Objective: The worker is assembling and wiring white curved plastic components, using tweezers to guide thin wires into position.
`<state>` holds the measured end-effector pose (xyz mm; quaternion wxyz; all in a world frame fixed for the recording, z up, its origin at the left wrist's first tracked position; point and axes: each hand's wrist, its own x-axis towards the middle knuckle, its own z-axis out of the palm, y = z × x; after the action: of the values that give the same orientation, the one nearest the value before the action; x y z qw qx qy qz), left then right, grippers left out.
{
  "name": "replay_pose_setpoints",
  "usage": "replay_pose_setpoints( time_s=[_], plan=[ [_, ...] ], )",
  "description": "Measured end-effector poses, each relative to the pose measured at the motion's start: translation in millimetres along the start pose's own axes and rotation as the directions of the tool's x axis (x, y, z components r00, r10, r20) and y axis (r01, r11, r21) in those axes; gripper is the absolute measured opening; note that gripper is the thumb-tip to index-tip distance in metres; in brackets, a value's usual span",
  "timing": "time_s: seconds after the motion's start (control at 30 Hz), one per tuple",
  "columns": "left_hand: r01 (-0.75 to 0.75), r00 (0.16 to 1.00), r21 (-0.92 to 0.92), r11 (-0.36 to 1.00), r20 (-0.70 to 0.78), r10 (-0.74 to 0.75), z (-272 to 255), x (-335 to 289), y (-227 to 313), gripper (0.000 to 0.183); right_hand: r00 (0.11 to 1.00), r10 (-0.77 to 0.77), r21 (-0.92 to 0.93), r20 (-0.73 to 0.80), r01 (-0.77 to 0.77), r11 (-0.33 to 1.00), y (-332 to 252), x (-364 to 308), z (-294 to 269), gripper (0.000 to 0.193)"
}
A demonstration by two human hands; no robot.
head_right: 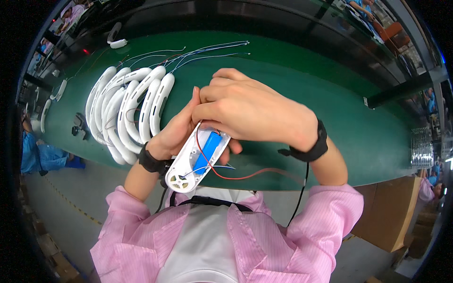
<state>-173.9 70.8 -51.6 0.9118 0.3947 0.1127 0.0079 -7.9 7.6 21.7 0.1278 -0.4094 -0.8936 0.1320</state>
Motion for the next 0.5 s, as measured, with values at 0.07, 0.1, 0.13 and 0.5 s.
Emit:
replay_pose_setpoints(
  time_s=[0.07,0.1,0.13,0.5],
  plan=[
    [-0.084,0.983,-0.151,0.985,0.151,0.107,1.2,-9.2,-9.2,0.073,0.985,-0.041,-0.084,-0.169,0.027,0.996,-17.0,-6.4,11.9,0.014],
    [-0.050,0.998,-0.214,0.976,-0.042,0.042,11.3,-17.6,-9.5,0.071,0.928,0.061,-0.009,-0.368,-0.069,0.998,-26.4,-15.0,17.6,0.015],
    [-0.156,0.988,-0.119,0.981,-0.034,0.153,10.3,-21.1,-9.3,0.071,0.826,0.163,0.081,-0.539,-0.141,0.987,-35.4,-23.8,22.7,0.017],
    [-0.657,0.724,0.048,0.752,-0.236,0.648,8.1,-20.4,-18.6,0.058,0.710,0.692,0.762,-0.132,-0.374,0.529,-91.3,-58.2,101.1,0.013]
  ],
)
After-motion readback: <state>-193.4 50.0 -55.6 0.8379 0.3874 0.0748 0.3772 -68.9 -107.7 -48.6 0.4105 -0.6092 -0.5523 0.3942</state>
